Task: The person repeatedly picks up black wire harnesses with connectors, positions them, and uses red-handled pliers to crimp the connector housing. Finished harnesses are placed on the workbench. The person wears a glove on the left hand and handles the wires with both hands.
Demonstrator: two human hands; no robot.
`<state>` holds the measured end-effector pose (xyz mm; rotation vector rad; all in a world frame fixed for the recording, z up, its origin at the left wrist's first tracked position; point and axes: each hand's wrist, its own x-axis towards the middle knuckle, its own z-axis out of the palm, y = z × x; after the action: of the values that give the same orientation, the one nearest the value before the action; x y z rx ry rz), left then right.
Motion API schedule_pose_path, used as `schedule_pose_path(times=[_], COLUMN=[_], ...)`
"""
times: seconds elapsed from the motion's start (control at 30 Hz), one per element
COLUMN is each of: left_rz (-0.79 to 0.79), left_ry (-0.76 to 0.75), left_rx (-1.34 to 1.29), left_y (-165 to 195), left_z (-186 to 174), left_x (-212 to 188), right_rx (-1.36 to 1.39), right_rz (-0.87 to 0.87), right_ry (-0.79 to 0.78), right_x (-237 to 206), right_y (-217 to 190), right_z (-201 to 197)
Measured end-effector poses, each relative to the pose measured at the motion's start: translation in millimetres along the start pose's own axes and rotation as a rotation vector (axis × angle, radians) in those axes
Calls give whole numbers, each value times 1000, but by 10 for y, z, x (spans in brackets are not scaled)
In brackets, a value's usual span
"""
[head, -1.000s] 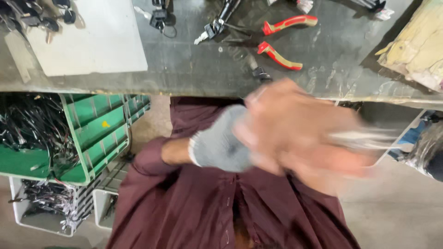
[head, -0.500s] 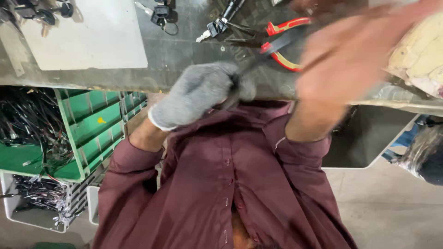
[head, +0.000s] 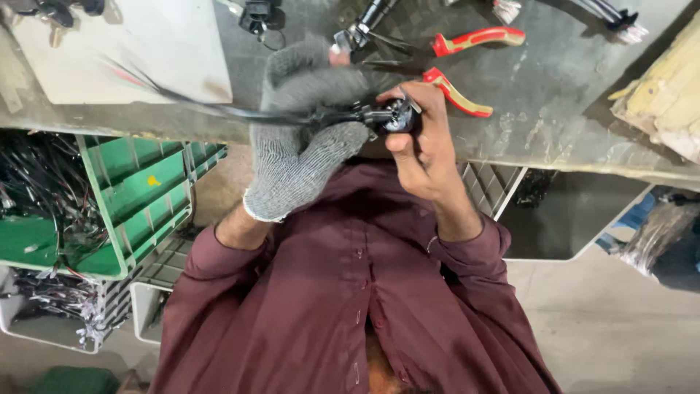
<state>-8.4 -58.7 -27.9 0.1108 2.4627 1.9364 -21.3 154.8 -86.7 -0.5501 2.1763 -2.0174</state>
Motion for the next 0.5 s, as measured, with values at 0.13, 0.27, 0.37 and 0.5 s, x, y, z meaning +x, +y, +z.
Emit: schedule_pose_path(times=[0.13,0.27,0.37,0.5], left_rz=[-166,190,239,254], left_ry=[29,-145,-272,-303], left_rx=[-37,192,158,317], left_y=[229,267,153,120], left_z=[-6,-57,-135,-158], left_x=[93,241,311,314], right_rx=[-232,-178,-186,-105], right_rz=[-210,-91,-122,-108], right_ry=[0,-4,-19,-1], right_x=[111,34,-23,4], right_y=[-60,-44,-102,-194], right_z=[-21,-39,-29,-2])
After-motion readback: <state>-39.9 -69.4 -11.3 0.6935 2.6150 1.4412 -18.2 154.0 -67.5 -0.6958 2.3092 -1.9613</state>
